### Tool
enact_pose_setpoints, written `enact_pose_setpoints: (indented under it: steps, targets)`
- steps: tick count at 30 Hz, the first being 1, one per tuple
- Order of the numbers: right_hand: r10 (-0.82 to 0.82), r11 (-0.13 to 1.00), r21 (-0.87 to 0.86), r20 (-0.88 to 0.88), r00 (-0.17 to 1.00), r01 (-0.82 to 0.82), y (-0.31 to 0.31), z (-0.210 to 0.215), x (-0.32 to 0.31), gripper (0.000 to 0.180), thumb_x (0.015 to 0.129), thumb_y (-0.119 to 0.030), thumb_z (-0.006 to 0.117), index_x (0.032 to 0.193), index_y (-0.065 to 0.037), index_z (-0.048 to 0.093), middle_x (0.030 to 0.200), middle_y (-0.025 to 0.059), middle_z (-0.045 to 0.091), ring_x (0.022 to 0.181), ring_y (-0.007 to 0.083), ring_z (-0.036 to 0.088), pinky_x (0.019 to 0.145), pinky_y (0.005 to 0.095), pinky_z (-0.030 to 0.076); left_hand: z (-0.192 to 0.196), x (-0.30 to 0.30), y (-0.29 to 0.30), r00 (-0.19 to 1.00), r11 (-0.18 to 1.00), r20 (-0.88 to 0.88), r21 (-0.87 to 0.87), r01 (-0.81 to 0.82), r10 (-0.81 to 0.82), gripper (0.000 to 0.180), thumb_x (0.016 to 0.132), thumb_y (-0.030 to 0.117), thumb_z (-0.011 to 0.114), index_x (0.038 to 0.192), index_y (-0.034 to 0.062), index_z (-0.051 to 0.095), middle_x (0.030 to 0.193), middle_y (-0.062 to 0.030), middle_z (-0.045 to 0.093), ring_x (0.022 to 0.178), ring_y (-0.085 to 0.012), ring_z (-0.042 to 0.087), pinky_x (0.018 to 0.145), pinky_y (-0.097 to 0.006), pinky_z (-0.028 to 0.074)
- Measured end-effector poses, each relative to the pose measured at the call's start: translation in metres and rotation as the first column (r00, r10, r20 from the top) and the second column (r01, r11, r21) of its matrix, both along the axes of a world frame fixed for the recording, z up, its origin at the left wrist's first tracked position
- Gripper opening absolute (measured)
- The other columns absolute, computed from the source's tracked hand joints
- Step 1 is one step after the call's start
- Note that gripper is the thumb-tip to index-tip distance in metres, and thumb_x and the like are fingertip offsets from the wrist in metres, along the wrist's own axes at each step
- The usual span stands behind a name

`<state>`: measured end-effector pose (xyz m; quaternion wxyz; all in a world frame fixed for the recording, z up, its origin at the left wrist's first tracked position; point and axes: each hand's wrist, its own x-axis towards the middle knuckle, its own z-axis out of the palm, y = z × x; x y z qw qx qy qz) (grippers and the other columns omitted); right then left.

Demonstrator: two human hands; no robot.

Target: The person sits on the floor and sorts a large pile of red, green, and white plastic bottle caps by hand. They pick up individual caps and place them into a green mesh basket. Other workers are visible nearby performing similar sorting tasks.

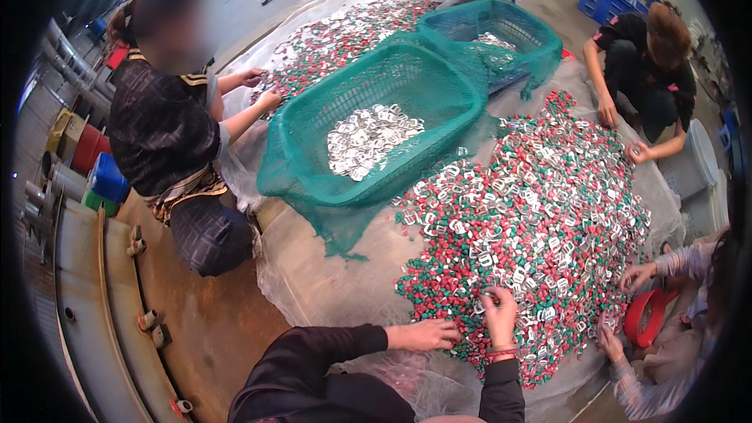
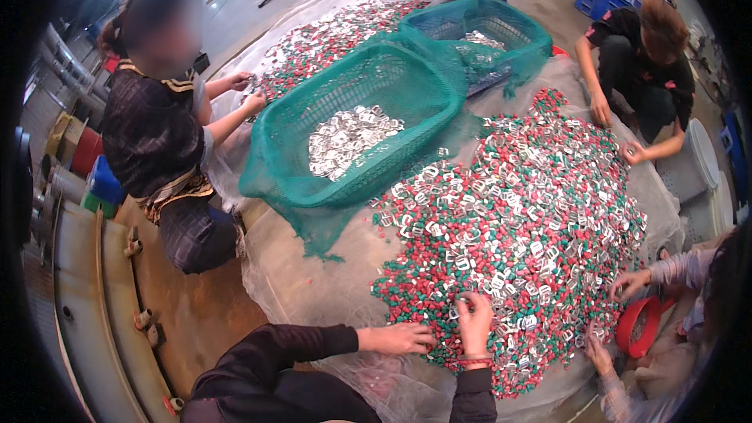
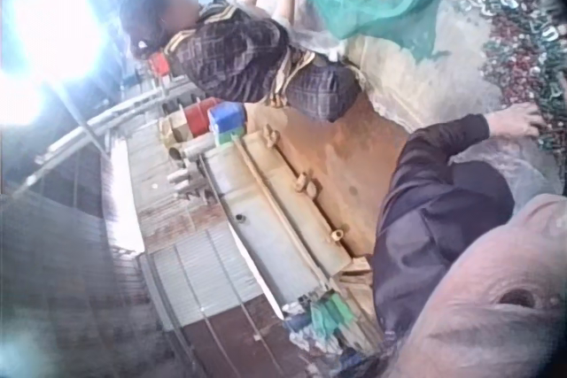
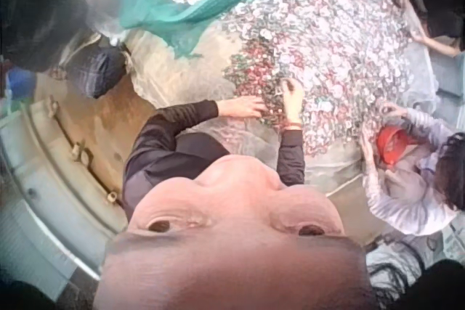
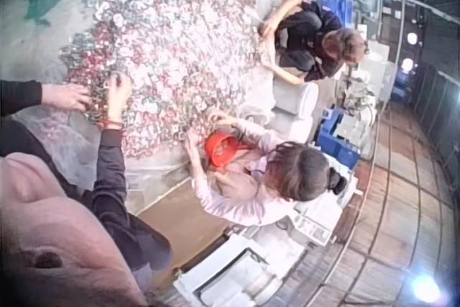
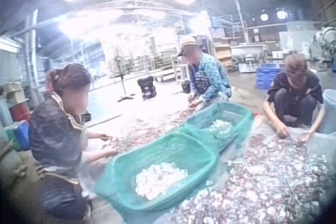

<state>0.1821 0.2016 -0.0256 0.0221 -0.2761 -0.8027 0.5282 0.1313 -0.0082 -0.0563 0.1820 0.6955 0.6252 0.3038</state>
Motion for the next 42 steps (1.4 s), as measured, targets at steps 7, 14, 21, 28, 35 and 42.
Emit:
enact_pose_setpoints:
  steps: [7, 14, 21, 28, 35, 42]
  targets:
    - [0.066, 0.991, -0.102, -0.163, 0.984, -0.083, 0.005, 0.036, 0.005, 0.031, 0.091, -0.003, 0.055, 0.121, 0.000, 0.060, 0.094, 0.0103, 0.063, 0.080, 0.0176, 0.065, 0.052, 0.0268, 0.055, 0.000, -0.077, 0.033, 0.885, 1.000, -0.466, 0.028, 0.009, 0.005, 0.020, 0.080, 0.013, 0.055, 0.099, 0.0146, 0.060, 0.129, -0.0068, 0.052, 0.123, -0.0252, 0.048, 0.108, -0.044, 0.037]
    - [-0.186, 0.867, -0.477, -0.044, 0.982, 0.143, 0.013, 0.058, 0.017, 0.040, 0.096, -0.009, 0.053, 0.135, -0.001, 0.048, 0.115, 0.0131, 0.063, 0.080, 0.0133, 0.064, 0.055, 0.0243, 0.058, 0.021, -0.157, 0.070, 0.895, 0.895, 0.203, 0.127, -0.427, 0.398, 0.023, 0.070, -0.005, 0.059, 0.088, 0.0069, 0.066, 0.104, -0.0118, 0.063, 0.106, -0.0326, 0.059, 0.091, -0.040, 0.050]
    - [-0.232, 0.894, -0.409, -0.071, 0.970, 0.184, 0.001, 0.067, 0.017, 0.047, 0.100, -0.021, 0.048, 0.145, -0.009, 0.038, 0.137, 0.0155, 0.051, 0.115, 0.0250, 0.059, 0.067, 0.0276, 0.060, 0.058, -0.113, 0.026, 0.852, 0.797, -0.108, -0.312, -0.518, 0.512, 0.021, 0.078, 0.017, 0.071, 0.097, 0.0116, 0.065, 0.095, -0.0072, 0.060, 0.093, -0.0299, 0.062, 0.075, -0.041, 0.053]
    - [0.202, 0.829, 0.524, 0.045, 0.978, -0.195, -0.042, 0.007, 0.001, 0.034, 0.080, 0.002, 0.061, 0.113, -0.006, 0.060, 0.114, 0.0136, 0.051, 0.110, 0.0340, 0.049, 0.088, 0.0420, 0.048, 0.028, -0.048, 0.013, 0.834, 0.802, -0.252, -0.243, -0.545, 0.491, 0.032, 0.077, 0.013, 0.069, 0.106, 0.0100, 0.057, 0.102, -0.0111, 0.048, 0.097, -0.0301, 0.055, 0.069, -0.038, 0.056]
    - [-0.248, 0.946, -0.226, -0.046, 0.968, 0.232, -0.053, 0.000, 0.018, 0.012, 0.083, -0.004, 0.070, 0.094, -0.004, 0.066, 0.087, 0.0016, 0.065, 0.074, 0.0090, 0.060, 0.060, 0.0246, 0.047, 0.030, -0.061, 0.009, 0.775, 0.735, -0.087, -0.267, -0.624, 0.626, 0.019, 0.082, 0.009, 0.062, 0.099, 0.0068, 0.055, 0.099, -0.0132, 0.053, 0.096, -0.0303, 0.056, 0.070, -0.043, 0.054]
    - [-0.517, 0.530, -0.731, 0.123, 0.847, 0.429, -0.033, 0.037, 0.024, 0.019, 0.088, -0.004, 0.062, 0.106, -0.005, 0.056, 0.083, -0.0022, 0.058, 0.062, 0.0058, 0.050, 0.050, 0.0212, 0.037, 0.017, -0.056, 0.011, 0.817, 0.797, -0.468, -0.320, -0.512, 0.337, 0.046, 0.070, 0.007, 0.062, 0.115, 0.0019, 0.056, 0.112, -0.0166, 0.057, 0.111, -0.0338, 0.053, 0.084, -0.041, 0.053]
